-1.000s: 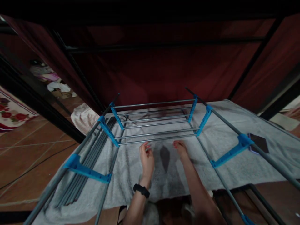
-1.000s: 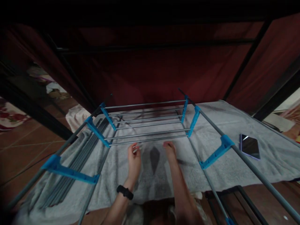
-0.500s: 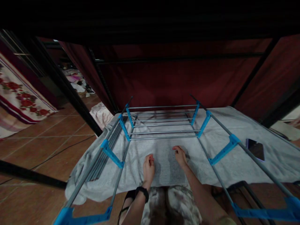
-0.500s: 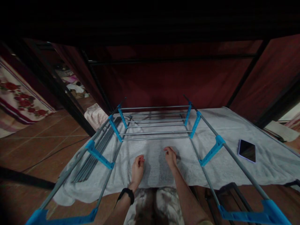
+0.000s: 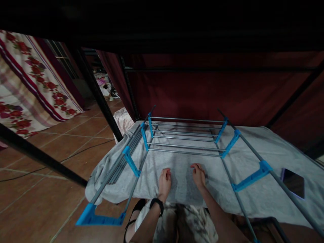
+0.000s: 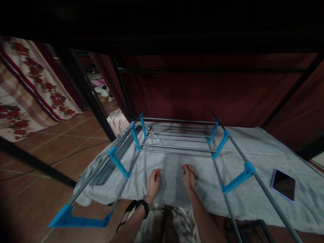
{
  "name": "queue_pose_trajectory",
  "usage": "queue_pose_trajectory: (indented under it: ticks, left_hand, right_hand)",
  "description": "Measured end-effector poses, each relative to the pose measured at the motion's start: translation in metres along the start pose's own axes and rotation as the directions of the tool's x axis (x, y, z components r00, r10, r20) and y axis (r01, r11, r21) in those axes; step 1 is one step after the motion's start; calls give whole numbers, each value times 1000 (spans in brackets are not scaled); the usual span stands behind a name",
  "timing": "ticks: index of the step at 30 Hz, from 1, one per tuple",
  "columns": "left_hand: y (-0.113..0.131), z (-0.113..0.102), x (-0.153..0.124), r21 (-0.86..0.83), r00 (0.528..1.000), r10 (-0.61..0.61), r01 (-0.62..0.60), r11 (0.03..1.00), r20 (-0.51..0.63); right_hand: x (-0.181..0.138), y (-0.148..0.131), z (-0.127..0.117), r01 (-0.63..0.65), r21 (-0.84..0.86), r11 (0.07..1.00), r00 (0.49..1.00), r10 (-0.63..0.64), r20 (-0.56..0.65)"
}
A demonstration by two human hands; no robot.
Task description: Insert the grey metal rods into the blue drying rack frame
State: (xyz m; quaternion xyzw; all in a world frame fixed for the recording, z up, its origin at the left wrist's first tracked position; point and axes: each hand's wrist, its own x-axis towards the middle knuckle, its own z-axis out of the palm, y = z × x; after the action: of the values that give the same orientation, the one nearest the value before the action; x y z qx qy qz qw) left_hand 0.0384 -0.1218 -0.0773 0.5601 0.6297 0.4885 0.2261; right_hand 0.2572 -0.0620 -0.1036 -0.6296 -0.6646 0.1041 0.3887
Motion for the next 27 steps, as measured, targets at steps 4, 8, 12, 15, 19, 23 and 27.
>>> queue_pose_trajectory:
  ticks: [4,8,12,15,19,23,27]
  left_hand:
    - [4,-1,-1,17,1000,-1,0,1000,3]
    - [11,-2,0,33,1000,-9,9,999,3]
    - [19,-4,-1,35,999,-36,36,999,2]
    - [29,-5,2,39,998,-66,66,997,-15]
    - [78,-12,30,46,999,-50,51,998,-11]
    - [203,-41,101,40,989,145,-145,989,7]
    - [323,-105,185,331,866,500,-465,821,-25]
  right_hand:
    - [-1,1,0,41,-36,998,999,-41,6]
    - [-3,-2,-1,55,-88,995,998,-54,15]
    - [-3,-7,-2,49,-145,988,999,-46,26]
    - [-3,-6,-1,56,-166,985,998,-54,20]
    - [-4,-3,1,91,-161,983,996,-90,9]
    - [-6,-1,1,132,-146,980,991,-133,7]
    - [-8,0,-1,159,-129,979,987,-159,9]
